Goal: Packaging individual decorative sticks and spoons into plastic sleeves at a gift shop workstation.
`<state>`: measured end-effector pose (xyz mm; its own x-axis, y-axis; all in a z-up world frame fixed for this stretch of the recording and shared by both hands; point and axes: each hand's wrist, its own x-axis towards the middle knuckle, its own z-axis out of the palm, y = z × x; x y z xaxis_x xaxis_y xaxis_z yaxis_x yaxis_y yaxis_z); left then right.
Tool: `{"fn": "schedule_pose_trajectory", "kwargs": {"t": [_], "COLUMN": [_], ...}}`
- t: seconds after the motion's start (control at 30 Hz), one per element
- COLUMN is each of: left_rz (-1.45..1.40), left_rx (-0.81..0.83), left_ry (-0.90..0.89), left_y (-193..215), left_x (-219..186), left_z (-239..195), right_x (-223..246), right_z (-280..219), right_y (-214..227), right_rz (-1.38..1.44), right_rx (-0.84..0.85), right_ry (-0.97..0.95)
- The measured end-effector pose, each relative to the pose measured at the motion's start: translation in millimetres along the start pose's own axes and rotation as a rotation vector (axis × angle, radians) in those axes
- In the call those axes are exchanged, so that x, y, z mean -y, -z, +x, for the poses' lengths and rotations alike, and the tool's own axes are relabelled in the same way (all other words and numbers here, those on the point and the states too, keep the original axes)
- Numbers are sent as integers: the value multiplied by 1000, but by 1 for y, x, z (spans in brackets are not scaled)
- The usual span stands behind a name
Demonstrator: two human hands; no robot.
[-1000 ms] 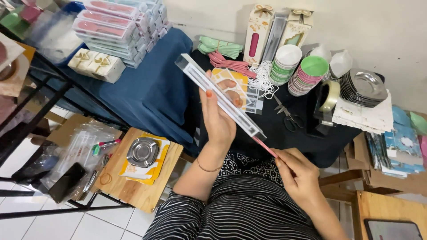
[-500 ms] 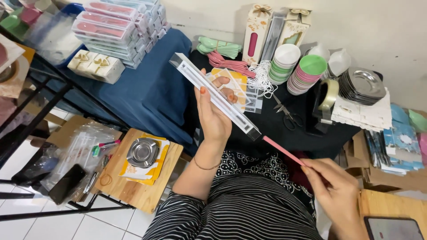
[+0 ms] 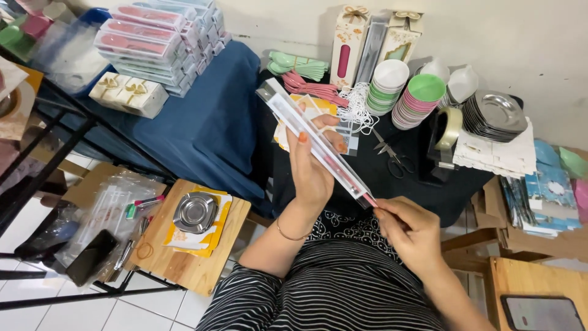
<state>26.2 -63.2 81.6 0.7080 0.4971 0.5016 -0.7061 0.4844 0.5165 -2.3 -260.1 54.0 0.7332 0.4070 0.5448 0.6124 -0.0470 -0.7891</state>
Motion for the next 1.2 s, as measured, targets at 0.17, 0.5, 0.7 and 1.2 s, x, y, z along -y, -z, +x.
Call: {"fn": "schedule_pose_trajectory", "kwargs": {"t": [0.17, 0.5, 0.7, 1.2], "left_rz": [88, 130, 152, 134], "left_rx": [6, 163, 271, 268], "left_ry": [13, 68, 36, 80], "left_y": [-5, -2, 1, -2], "left_x": [11, 4, 8, 1], "left_z": [-2, -6, -9, -8], "right_x": [-17, -33, -55, -53], "right_z": [6, -18, -33, -36], "right_y": [-13, -13, -10, -9], "right_rz": [306, 819, 1063, 1113], "right_rx": [-45, -23, 2, -20], "right_ry": [-50, -371, -520, -471]}}
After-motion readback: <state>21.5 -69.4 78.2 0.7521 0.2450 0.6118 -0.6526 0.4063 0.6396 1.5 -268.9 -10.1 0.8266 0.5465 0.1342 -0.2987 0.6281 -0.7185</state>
